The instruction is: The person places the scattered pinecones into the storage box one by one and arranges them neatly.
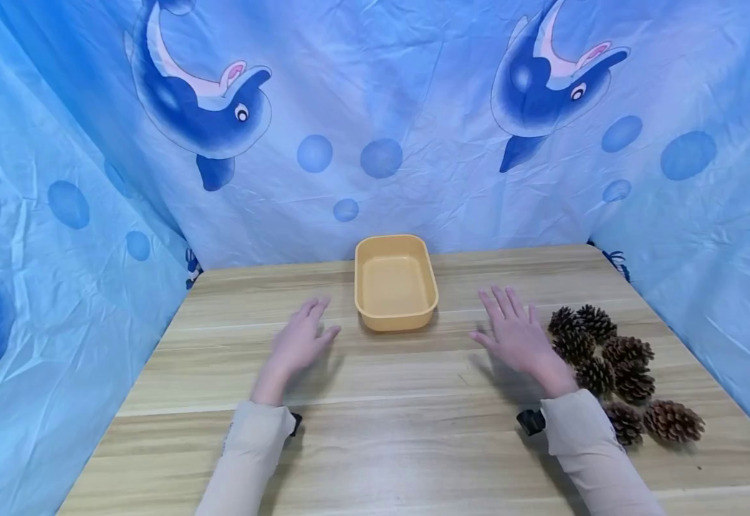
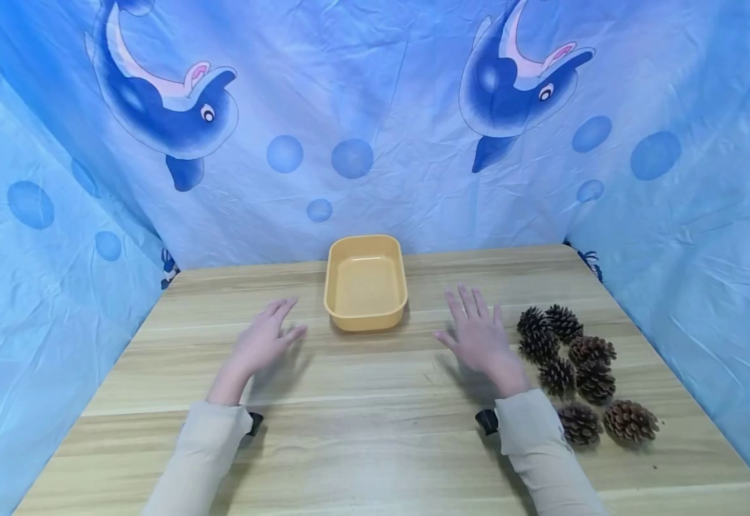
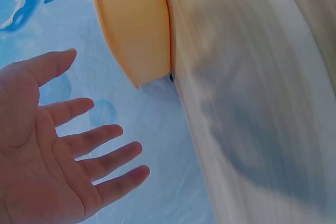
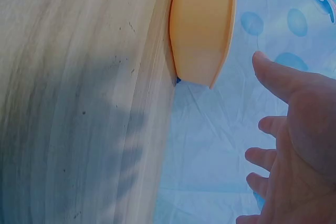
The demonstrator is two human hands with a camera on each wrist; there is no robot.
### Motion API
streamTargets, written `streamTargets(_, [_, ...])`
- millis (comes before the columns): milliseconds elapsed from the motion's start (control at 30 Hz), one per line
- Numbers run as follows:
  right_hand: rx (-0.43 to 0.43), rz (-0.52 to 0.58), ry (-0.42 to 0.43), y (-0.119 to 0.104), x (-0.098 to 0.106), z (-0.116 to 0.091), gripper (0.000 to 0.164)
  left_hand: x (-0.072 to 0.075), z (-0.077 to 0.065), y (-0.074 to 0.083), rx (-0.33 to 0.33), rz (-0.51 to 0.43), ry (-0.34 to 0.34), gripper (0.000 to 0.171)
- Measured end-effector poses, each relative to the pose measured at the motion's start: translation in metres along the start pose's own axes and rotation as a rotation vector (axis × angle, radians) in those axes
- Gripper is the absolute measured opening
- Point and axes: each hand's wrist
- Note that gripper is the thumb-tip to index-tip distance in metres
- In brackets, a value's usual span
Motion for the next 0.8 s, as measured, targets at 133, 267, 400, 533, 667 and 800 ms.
streamTargets(133, [0.014,0.02,-0.009,-0.001,-0.001,0.0,0.08,-0.006,0.01,0.011,-0.038,-0.039,-0.032,0.06])
streamTargets(267, [0.024,0.034,-0.015,-0.003,-0.001,0.001,0.079,-0.014,0.021,0.023,-0.065,-0.084,-0.039,0.054])
streamTargets(400, [0.027,0.04,-0.02,-0.004,-0.003,0.002,0.078,-0.022,0.031,0.035,-0.053,-0.105,-0.023,0.051])
streamTargets(533, [0.032,0.048,-0.021,-0.004,-0.006,0.003,0.078,-0.03,0.04,0.043,-0.041,-0.125,0.018,0.057])
streamTargets(667, [0.039,0.044,-0.018,-0.004,-0.009,0.005,0.078,-0.037,0.046,0.049,-0.017,-0.196,0.055,0.065])
streamTargets(800, [0.043,0.038,-0.012,-0.004,-0.012,0.006,0.078,-0.044,0.052,0.054,0.044,-0.308,0.115,0.067])
Point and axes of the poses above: each hand's wrist, its own z-axis towards the middle knuckle, its own x-axis out of the back of the hand, y = z × x, and after that the axes turned 8 degrees about -y, right-handed
